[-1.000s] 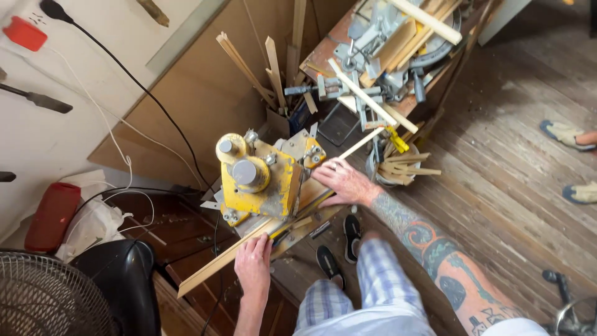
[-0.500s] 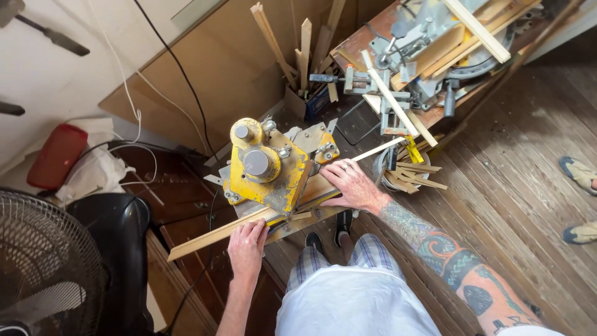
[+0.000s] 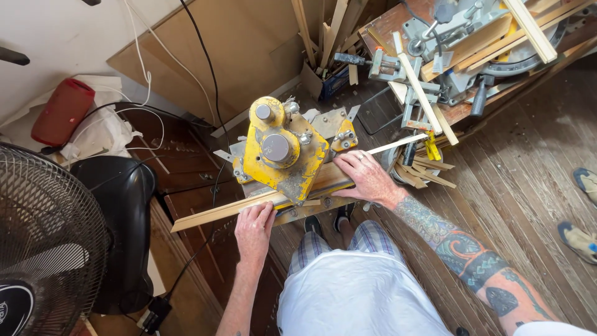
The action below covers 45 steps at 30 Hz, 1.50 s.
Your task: Feeding a thin wooden strip into a power feeder machine in a workshop
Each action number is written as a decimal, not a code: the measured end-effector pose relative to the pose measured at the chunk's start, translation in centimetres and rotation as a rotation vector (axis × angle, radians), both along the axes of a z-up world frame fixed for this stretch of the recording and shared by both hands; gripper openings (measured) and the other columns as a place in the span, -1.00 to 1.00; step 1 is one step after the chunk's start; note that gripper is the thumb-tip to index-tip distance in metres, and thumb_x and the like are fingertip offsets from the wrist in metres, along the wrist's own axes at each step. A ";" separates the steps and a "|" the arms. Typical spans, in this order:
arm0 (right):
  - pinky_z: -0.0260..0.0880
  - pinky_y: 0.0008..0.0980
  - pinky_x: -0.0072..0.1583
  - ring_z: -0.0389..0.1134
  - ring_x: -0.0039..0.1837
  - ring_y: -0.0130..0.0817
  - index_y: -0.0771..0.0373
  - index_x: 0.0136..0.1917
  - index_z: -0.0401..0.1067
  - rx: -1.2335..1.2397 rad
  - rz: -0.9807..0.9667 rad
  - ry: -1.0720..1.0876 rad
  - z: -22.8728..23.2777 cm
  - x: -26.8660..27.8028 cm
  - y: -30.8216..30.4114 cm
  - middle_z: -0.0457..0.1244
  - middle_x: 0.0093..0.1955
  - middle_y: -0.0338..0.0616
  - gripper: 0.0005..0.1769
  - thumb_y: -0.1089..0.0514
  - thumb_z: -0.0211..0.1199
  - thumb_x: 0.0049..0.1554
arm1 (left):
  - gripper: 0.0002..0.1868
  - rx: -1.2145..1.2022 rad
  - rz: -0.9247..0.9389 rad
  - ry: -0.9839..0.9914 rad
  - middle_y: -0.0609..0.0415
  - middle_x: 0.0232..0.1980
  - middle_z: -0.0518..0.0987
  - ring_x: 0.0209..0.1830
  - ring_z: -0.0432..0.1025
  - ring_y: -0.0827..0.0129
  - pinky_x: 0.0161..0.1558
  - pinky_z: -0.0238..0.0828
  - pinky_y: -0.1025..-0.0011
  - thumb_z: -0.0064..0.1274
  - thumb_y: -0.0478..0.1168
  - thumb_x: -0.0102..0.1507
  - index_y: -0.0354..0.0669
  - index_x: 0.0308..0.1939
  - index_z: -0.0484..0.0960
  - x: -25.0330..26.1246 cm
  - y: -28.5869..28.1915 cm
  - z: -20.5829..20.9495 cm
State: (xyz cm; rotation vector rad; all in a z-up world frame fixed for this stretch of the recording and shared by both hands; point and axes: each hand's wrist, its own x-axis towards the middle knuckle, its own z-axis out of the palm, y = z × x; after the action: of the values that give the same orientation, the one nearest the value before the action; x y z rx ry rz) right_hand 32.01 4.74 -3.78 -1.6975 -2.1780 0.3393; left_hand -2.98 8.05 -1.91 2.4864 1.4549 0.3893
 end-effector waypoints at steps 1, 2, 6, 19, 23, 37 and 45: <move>0.19 -0.07 0.46 0.26 0.39 -0.18 0.18 0.34 0.37 -0.003 -0.002 0.002 -0.1 -0.1 0.0 0.26 0.27 -0.08 -0.08 -0.54 0.31 0.00 | -0.78 -0.003 -0.002 0.002 0.33 -0.19 0.58 -0.08 0.45 0.45 0.07 0.38 0.45 0.14 -0.02 0.30 0.18 0.01 0.70 -0.2 -0.1 -0.1; 0.19 -0.06 0.47 0.26 0.39 -0.16 0.19 0.34 0.38 -0.022 0.015 0.017 -0.2 -0.1 0.2 0.27 0.27 -0.05 -0.09 -0.51 0.33 0.01 | -0.78 -0.002 -0.002 0.003 0.33 -0.19 0.58 -0.07 0.45 0.46 0.07 0.38 0.46 0.13 -0.02 0.30 0.18 0.01 0.70 -0.2 -0.1 -0.2; 0.22 -0.05 0.45 0.28 0.37 -0.13 0.22 0.31 0.40 -0.010 0.038 0.035 -0.2 0.0 0.4 0.27 0.24 -0.02 -0.09 -0.49 0.37 -0.02 | -0.79 -0.006 0.003 0.010 0.33 -0.19 0.59 -0.07 0.46 0.47 0.08 0.39 0.46 0.12 -0.02 0.31 0.18 0.01 0.70 -0.1 -0.2 -0.1; 0.28 -0.11 0.41 0.29 0.35 -0.15 0.20 0.29 0.38 0.027 0.007 0.067 -0.1 0.1 0.5 0.26 0.20 -0.06 -0.09 -0.46 0.43 -0.07 | -0.79 0.016 -0.013 0.003 0.32 -0.18 0.59 -0.08 0.48 0.45 0.07 0.41 0.45 0.16 -0.03 0.29 0.17 -0.01 0.71 -0.1 0.1 -0.5; 0.28 -0.10 0.41 0.30 0.35 -0.14 0.20 0.30 0.37 0.043 -0.019 0.051 -0.2 -0.3 0.2 0.26 0.19 -0.05 -0.06 -0.48 0.43 -0.09 | -0.78 0.009 -0.015 0.000 0.31 -0.17 0.59 -0.07 0.48 0.45 0.08 0.40 0.45 0.15 -0.03 0.29 0.16 0.00 0.70 -0.3 -0.1 -0.2; 0.25 -0.13 0.44 0.29 0.33 -0.18 0.18 0.29 0.39 0.081 -0.066 -0.002 0.3 -0.5 0.0 0.28 0.16 -0.09 -0.04 -0.54 0.40 -0.11 | -0.79 0.029 -0.034 0.021 0.33 -0.16 0.59 -0.07 0.47 0.47 0.08 0.40 0.46 0.13 -0.04 0.31 0.17 0.01 0.69 -0.4 0.1 -0.4; 0.26 -0.12 0.44 0.29 0.33 -0.21 0.14 0.29 0.40 0.065 -0.064 0.002 0.2 -0.5 0.1 0.26 0.16 -0.13 -0.07 -0.54 0.39 -0.09 | -0.77 0.312 -0.408 -0.005 0.04 0.01 0.58 0.14 0.45 0.17 0.20 0.38 0.15 0.05 -0.21 0.34 -0.01 0.08 0.63 4.5 -6.0 1.7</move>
State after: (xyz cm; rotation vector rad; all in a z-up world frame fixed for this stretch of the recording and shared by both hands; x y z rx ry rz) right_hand 31.53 4.79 -3.61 -1.7263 -2.1041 0.2500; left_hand 1.56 2.01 -0.25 2.9331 0.9010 0.5740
